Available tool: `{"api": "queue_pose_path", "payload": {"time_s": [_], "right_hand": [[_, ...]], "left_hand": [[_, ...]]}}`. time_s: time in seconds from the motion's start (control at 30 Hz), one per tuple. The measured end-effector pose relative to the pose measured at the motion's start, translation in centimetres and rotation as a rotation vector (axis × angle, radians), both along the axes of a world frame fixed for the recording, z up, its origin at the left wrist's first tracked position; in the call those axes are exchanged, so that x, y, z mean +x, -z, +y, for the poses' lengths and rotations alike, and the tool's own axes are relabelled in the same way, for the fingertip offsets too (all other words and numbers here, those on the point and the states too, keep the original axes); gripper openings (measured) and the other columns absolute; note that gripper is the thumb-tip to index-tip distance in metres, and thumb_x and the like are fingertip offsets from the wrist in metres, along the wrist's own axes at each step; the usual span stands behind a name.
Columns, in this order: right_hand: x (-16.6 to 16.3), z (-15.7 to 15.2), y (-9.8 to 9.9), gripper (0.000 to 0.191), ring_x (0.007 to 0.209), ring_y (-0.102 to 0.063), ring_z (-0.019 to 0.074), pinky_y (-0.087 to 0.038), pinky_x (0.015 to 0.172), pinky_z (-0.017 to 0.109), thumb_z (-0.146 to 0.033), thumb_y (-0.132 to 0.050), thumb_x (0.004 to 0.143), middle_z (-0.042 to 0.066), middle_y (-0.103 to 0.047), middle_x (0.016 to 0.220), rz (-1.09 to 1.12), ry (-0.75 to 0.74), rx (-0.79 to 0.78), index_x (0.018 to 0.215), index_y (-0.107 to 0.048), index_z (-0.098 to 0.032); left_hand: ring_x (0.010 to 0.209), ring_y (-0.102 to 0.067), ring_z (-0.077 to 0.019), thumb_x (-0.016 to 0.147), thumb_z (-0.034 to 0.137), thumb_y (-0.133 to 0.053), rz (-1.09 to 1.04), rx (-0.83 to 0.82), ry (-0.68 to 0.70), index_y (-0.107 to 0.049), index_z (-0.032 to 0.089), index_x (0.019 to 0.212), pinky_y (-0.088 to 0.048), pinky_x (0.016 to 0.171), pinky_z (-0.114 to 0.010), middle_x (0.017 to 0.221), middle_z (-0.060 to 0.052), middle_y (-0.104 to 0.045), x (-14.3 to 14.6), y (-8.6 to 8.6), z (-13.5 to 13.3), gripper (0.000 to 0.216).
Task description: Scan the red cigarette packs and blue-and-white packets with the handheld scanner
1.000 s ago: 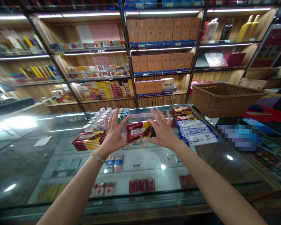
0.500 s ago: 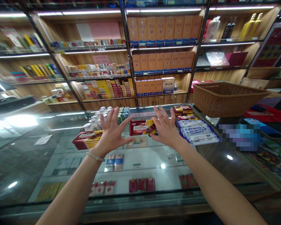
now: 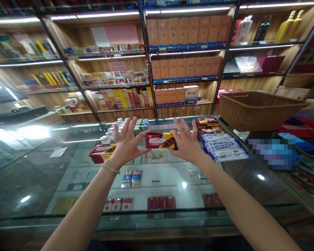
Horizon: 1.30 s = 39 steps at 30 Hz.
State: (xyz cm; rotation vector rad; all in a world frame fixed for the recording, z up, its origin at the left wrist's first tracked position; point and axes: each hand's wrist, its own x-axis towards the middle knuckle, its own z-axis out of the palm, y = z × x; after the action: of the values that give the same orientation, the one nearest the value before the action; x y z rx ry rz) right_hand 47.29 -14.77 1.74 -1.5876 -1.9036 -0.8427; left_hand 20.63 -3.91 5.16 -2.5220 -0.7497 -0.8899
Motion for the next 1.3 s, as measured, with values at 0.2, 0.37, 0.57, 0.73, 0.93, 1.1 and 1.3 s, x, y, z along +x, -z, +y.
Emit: {"api": "queue_pose_path", "payload": {"time_s": [0.2, 0.37, 0.57, 0.73, 0.93, 1.1, 1.3], "right_hand": [[-1.4, 0.2, -1.6, 0.059, 0.159, -0.021, 0.0427, -0.002, 0.127, 0.071, -0.057, -0.067, 0.087, 0.020, -0.027, 0.173, 0.008, -0.038, -0.002, 0.130, -0.060, -0.017], [-3.8, 0.8, -3.2, 0.059, 0.160, -0.020, 0.0416, -0.002, 0.127, 0.070, -0.058, -0.065, 0.088, 0.020, -0.026, 0.174, -0.014, -0.104, 0.013, 0.130, -0.061, -0.017], [-7.4, 2.1, -3.7, 0.060, 0.161, -0.018, 0.0404, 0.000, 0.128, 0.068, -0.061, -0.066, 0.087, 0.018, -0.025, 0.174, -0.018, -0.167, 0.017, 0.129, -0.061, -0.018], [-10.0, 3.4, -3.4, 0.060, 0.161, -0.018, 0.0395, 0.000, 0.129, 0.067, -0.061, -0.066, 0.087, 0.019, -0.024, 0.174, 0.005, -0.205, 0.000, 0.128, -0.062, -0.017], [-13.7, 5.8, -3.8, 0.062, 0.162, -0.016, 0.0393, 0.002, 0.128, 0.068, -0.058, -0.070, 0.084, 0.021, -0.022, 0.174, 0.074, -0.248, -0.060, 0.129, -0.063, -0.016], [-17.1, 7.9, -3.2, 0.059, 0.162, -0.015, 0.0392, -0.002, 0.128, 0.069, -0.058, -0.068, 0.086, 0.021, -0.022, 0.174, 0.100, -0.281, -0.109, 0.125, -0.067, -0.015], [-19.0, 9.8, -1.8, 0.061, 0.162, -0.012, 0.0418, 0.001, 0.126, 0.070, -0.062, -0.069, 0.085, 0.023, -0.019, 0.175, 0.141, -0.289, -0.197, 0.121, -0.071, -0.014]], "left_hand": [[0.162, -0.011, -0.0466, 0.070, 0.055, -0.091, 0.009, -0.006, -0.047, -0.064, 0.039, 0.139, 0.008, 0.124, -0.075, 0.179, -0.009, -0.009, -1.9, -1.9, 0.3, 0.076], [0.162, -0.009, -0.0472, 0.070, 0.058, -0.090, 0.001, -0.023, -0.098, -0.065, 0.039, 0.138, 0.009, 0.124, -0.075, 0.179, -0.007, -0.007, -5.0, -3.1, 0.0, 0.075], [0.163, -0.009, -0.0454, 0.069, 0.061, -0.090, -0.002, -0.011, -0.155, -0.065, 0.042, 0.138, 0.010, 0.125, -0.072, 0.179, -0.004, -0.010, -9.4, -3.4, 0.4, 0.076], [0.162, -0.011, -0.0456, 0.069, 0.065, -0.087, 0.035, 0.004, -0.179, -0.067, 0.040, 0.136, 0.009, 0.125, -0.071, 0.178, -0.006, -0.018, -12.4, -3.7, 0.8, 0.074], [0.162, -0.010, -0.0468, 0.070, 0.064, -0.087, 0.068, -0.093, -0.232, -0.069, 0.041, 0.135, 0.004, 0.123, -0.076, 0.175, -0.008, -0.026, -16.3, -4.6, 2.7, 0.071], [0.161, -0.009, -0.0486, 0.074, 0.065, -0.084, 0.157, -0.292, -0.295, -0.068, 0.040, 0.138, -0.002, 0.120, -0.080, 0.176, -0.010, -0.024, -19.4, -4.5, 4.8, 0.070], [0.163, 0.000, -0.0443, 0.077, 0.072, -0.078, 0.314, -0.533, -0.450, -0.062, 0.044, 0.145, 0.002, 0.124, -0.073, 0.179, -0.004, -0.014, -20.3, -5.0, 5.4, 0.075]]}}
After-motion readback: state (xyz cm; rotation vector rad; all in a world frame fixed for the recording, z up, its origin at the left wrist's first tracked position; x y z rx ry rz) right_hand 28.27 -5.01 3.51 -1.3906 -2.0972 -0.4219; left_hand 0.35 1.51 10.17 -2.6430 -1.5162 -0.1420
